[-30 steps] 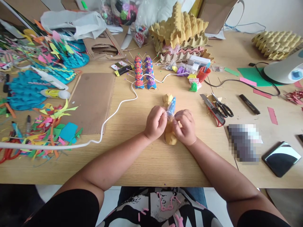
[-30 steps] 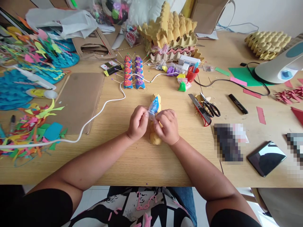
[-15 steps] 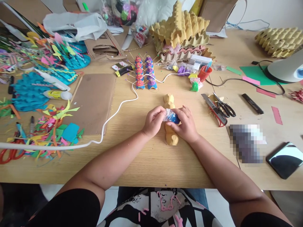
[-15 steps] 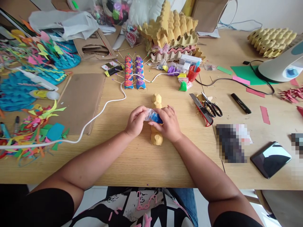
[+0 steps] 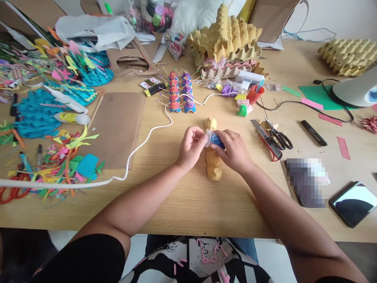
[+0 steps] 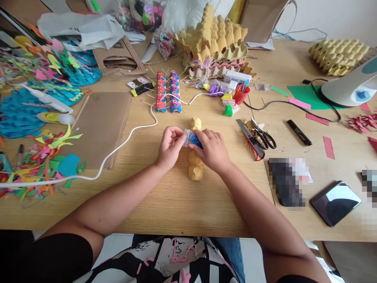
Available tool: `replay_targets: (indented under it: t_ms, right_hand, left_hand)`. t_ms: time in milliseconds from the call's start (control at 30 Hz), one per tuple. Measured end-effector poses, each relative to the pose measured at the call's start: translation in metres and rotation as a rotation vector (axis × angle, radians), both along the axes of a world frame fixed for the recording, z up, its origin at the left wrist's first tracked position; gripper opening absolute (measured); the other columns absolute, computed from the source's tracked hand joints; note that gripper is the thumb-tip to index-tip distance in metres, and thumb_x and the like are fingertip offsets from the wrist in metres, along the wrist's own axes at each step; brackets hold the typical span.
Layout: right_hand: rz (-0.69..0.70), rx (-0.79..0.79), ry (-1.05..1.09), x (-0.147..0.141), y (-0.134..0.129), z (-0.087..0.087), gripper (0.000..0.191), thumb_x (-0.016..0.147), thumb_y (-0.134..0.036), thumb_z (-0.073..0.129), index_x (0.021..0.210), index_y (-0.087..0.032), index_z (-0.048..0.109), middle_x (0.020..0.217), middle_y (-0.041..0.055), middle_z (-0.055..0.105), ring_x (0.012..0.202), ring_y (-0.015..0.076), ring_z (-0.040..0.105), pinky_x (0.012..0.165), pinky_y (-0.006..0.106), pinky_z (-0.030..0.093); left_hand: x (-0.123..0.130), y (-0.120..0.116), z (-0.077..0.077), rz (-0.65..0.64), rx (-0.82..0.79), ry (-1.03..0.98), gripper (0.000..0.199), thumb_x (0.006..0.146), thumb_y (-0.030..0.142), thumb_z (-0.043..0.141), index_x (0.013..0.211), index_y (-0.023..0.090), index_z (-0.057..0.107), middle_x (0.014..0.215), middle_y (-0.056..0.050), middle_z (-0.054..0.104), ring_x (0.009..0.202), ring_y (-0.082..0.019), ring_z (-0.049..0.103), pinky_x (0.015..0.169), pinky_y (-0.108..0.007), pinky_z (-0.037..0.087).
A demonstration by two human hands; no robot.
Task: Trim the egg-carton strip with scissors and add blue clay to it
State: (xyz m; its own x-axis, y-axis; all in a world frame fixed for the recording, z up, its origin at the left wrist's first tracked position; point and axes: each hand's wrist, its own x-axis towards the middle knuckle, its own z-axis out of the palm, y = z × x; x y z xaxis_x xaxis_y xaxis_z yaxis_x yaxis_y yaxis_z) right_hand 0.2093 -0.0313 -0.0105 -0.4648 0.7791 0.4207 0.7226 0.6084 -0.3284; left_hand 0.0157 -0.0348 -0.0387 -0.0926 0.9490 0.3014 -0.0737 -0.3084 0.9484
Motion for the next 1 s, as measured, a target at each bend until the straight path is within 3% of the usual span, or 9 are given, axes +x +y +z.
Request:
replay_targets:
  t_ms: [133,267,400,667,833,1000]
  right_hand:
    - [0.048,0.123,0.02,0.003,0.016,-0.014,0.059,0.114,-0.063,0.037,0.135,-0.016,0.067,0.109,0.0165,0.074,0.099,0.0325,0.064,0.093,0.049,0.047]
    - [0.104,0.1,0.038,0.005,0.023,-0.023,0.057,0.113,-0.064,0.037,0.129,-0.019,0.069,0.105,0.0143,0.073,0.095,0.031,0.063,0.092,0.048,0.047]
    - [0.091,0.08,0.117,0.01,0.026,-0.024,0.056,0.114,-0.064,0.034,0.12,-0.021,0.069,0.099,0.0125,0.072,0.092,0.0296,0.063,0.088,0.046,0.047]
    - [0.103,0.05,0.152,0.008,0.028,-0.026,0.056,0.114,-0.065,0.032,0.117,-0.023,0.069,0.097,0.0108,0.071,0.093,0.0288,0.064,0.09,0.045,0.048]
    - [0.078,0.043,0.171,0.008,0.029,-0.027,0.057,0.114,-0.064,0.032,0.119,-0.022,0.07,0.1,0.0123,0.073,0.095,0.0284,0.066,0.088,0.043,0.049]
    - [0.058,0.018,0.204,0.008,0.03,-0.028,0.054,0.114,-0.061,0.037,0.119,-0.02,0.071,0.098,0.013,0.074,0.091,0.0285,0.065,0.086,0.043,0.049]
  left_hand:
    - [-0.004,0.001,-0.003,0.01,0.123,0.156,0.026,0.104,0.049,0.07,0.108,0.023,0.07,0.105,-0.005,0.072,0.096,-0.016,0.068,0.087,-0.029,0.055]
    - [-0.009,0.0,-0.002,0.119,0.256,0.248,0.016,0.104,0.039,0.072,0.105,0.023,0.074,0.111,-0.008,0.073,0.109,-0.019,0.068,0.088,-0.031,0.055]
    - [-0.009,-0.002,-0.001,0.093,0.295,0.257,0.011,0.104,0.033,0.071,0.103,0.023,0.076,0.109,-0.007,0.074,0.107,-0.018,0.07,0.084,-0.03,0.055]
    - [-0.006,-0.009,0.005,0.001,0.157,0.178,0.023,0.106,0.041,0.068,0.115,0.024,0.081,0.119,-0.008,0.079,0.113,-0.02,0.072,0.098,-0.033,0.056]
    - [-0.002,0.001,0.013,-0.074,-0.127,0.057,0.025,0.097,0.044,0.076,0.105,0.022,0.082,0.106,-0.006,0.084,0.1,-0.019,0.076,0.092,-0.032,0.059]
    - [0.005,0.017,0.013,-0.089,-0.11,0.056,0.026,0.093,0.045,0.078,0.103,0.021,0.084,0.109,-0.007,0.086,0.102,-0.021,0.078,0.096,-0.034,0.062]
